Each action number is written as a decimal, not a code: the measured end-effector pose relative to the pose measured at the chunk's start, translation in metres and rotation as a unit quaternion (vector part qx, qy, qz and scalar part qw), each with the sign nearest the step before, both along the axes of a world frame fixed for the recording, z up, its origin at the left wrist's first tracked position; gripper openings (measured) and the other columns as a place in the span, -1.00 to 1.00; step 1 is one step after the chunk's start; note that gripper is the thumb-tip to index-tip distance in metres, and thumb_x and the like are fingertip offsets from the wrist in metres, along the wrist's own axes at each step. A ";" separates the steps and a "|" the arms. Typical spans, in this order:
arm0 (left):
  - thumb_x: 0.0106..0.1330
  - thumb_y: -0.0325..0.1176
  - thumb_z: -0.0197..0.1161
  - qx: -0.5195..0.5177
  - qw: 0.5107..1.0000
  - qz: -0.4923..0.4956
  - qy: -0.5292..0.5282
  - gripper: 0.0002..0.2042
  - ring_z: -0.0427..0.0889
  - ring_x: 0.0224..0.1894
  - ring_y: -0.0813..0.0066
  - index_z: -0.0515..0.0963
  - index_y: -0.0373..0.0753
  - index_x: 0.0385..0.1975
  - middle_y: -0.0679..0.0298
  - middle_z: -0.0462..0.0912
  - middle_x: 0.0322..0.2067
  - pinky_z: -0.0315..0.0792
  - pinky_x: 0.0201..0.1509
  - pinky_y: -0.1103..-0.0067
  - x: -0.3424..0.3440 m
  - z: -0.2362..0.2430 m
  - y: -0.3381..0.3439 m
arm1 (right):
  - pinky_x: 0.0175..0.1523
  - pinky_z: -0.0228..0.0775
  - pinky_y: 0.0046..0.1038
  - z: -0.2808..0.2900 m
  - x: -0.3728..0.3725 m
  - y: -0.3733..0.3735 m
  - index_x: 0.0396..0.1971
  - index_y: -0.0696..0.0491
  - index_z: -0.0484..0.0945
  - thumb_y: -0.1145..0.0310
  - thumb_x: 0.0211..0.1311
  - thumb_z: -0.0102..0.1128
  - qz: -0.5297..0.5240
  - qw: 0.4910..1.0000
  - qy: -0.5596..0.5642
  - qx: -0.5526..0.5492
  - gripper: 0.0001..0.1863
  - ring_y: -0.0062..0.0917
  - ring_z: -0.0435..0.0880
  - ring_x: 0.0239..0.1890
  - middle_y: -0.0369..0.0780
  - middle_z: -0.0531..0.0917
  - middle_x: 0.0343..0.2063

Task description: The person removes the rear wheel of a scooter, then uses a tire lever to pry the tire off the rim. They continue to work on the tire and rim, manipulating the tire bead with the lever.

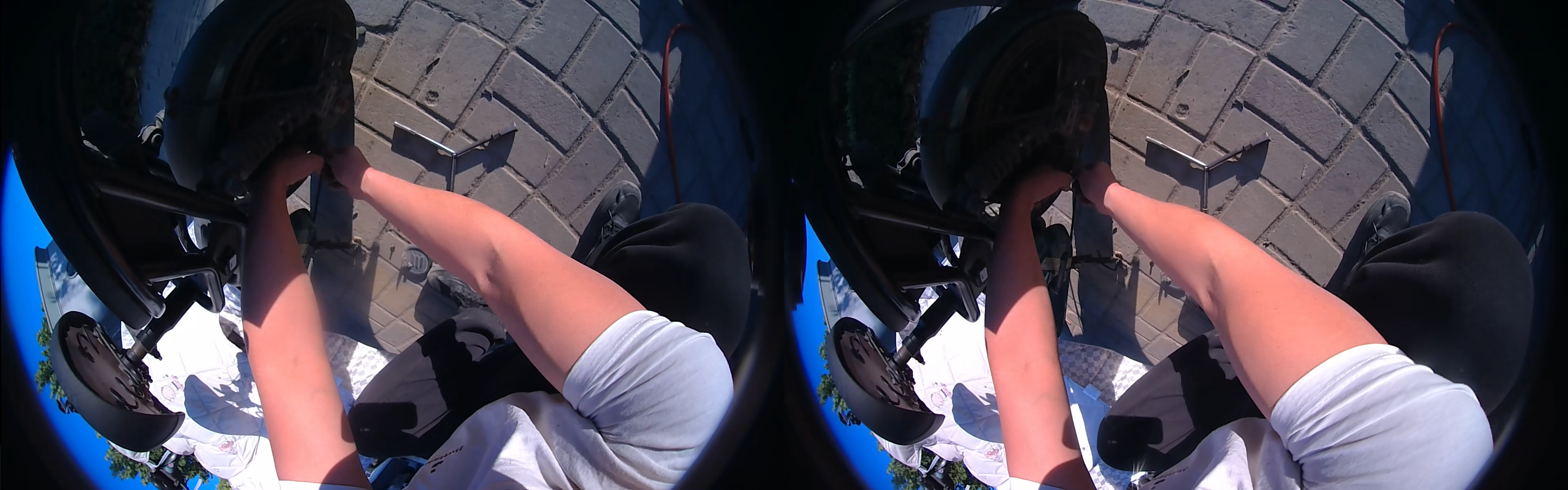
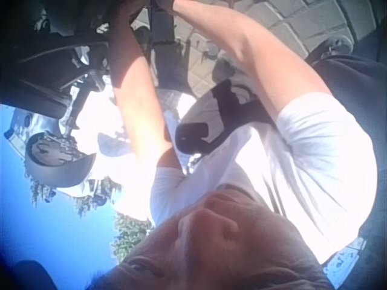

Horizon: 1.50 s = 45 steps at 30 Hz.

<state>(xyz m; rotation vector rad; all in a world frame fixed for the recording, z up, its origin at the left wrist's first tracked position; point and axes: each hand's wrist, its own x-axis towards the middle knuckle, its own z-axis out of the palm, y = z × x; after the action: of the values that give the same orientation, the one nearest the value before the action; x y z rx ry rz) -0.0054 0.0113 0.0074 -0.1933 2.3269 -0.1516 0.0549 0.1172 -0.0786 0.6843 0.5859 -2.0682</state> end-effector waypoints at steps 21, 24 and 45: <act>0.01 -0.17 0.40 -0.026 0.984 0.127 -0.118 -0.33 0.67 -0.21 0.26 0.43 -0.24 0.19 0.05 0.64 -0.10 0.59 -0.24 0.41 -0.004 0.022 0.018 | -0.34 0.58 -0.38 -0.020 0.036 0.044 -0.33 0.24 0.54 0.52 0.11 0.21 -0.013 0.999 0.001 0.032 -0.86 -0.42 0.66 -0.45 -0.15 0.64 -0.43; 0.10 -0.20 0.37 0.025 0.988 0.127 -0.084 -0.36 0.68 -0.30 0.31 0.40 -0.24 0.22 0.04 0.62 -0.07 0.58 -0.42 0.47 0.004 0.030 0.019 | -0.34 0.58 -0.36 -0.019 0.035 0.046 -0.28 0.23 0.53 0.53 0.13 0.19 -0.004 1.000 0.015 0.020 -0.84 -0.40 0.66 -0.43 -0.14 0.64 -0.40; 0.08 -0.44 0.34 0.141 0.962 0.234 -0.009 -0.29 0.65 -0.30 0.31 0.27 -0.21 0.32 0.08 0.53 0.06 0.56 -0.54 0.49 0.028 0.034 0.004 | -0.24 0.55 -0.44 -0.010 -0.007 0.004 -0.24 0.17 0.57 0.44 0.30 0.03 -0.062 0.997 -0.037 -0.031 -0.83 -0.47 0.63 -0.39 -0.18 0.63 -0.40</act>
<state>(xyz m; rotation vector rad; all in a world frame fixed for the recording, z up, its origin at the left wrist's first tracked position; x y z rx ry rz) 0.0226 0.0153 0.0412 -0.5840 2.1863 0.4084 0.0479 0.1211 -0.0887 0.7741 0.4450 -2.1565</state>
